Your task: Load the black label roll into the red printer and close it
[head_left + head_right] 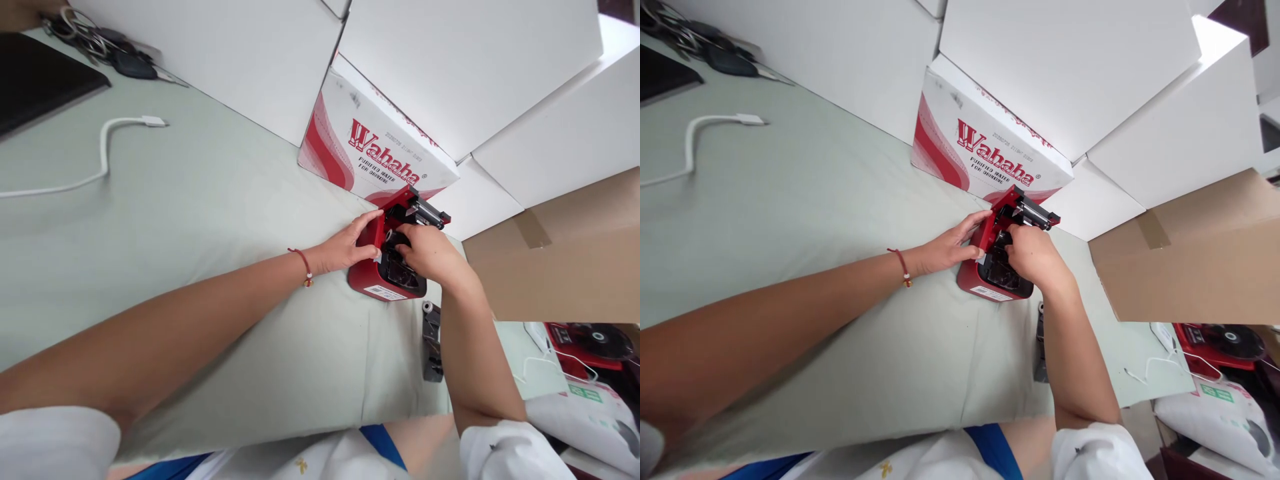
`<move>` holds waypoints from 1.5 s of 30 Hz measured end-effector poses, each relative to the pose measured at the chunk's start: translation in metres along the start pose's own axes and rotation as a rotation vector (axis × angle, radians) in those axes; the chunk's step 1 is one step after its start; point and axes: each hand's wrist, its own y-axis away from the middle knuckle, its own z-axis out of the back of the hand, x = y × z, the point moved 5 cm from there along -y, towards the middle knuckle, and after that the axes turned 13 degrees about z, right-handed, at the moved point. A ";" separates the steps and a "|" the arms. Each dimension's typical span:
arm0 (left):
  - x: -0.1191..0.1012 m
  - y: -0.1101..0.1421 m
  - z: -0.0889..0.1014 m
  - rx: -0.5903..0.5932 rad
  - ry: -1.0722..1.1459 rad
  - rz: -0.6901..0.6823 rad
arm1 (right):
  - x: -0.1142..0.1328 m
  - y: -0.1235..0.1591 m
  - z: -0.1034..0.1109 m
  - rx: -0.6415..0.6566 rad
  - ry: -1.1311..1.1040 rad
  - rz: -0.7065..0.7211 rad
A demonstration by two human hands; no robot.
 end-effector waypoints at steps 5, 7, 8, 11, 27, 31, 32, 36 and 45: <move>0.000 -0.001 0.000 -0.023 -0.016 -0.007 | -0.004 -0.013 -0.009 -0.096 -0.064 0.025; 0.000 -0.002 0.000 -0.024 -0.027 -0.002 | -0.008 -0.011 -0.012 -0.164 -0.109 0.049; -0.001 -0.002 -0.001 -0.024 -0.030 0.001 | -0.008 -0.006 -0.013 -0.214 -0.150 0.074; 0.000 -0.002 -0.001 -0.017 -0.035 0.011 | -0.003 0.026 -0.014 -0.442 -0.324 0.183; -0.006 -0.003 0.004 -0.058 -0.016 -0.007 | 0.051 0.098 -0.103 -1.169 -0.111 0.289; -0.032 -0.024 0.010 -0.264 -0.150 -0.014 | 0.050 0.097 -0.107 -1.151 -0.164 0.261; -0.041 -0.030 0.013 -0.326 -0.169 -0.033 | 0.050 0.097 -0.108 -1.141 -0.178 0.254; -0.068 -0.047 0.012 -0.268 -0.100 -0.074 | 0.050 0.097 -0.108 -1.133 -0.219 0.272; -0.068 0.008 0.009 -0.188 -0.216 -0.195 | 0.052 0.099 -0.103 -1.104 -0.265 0.262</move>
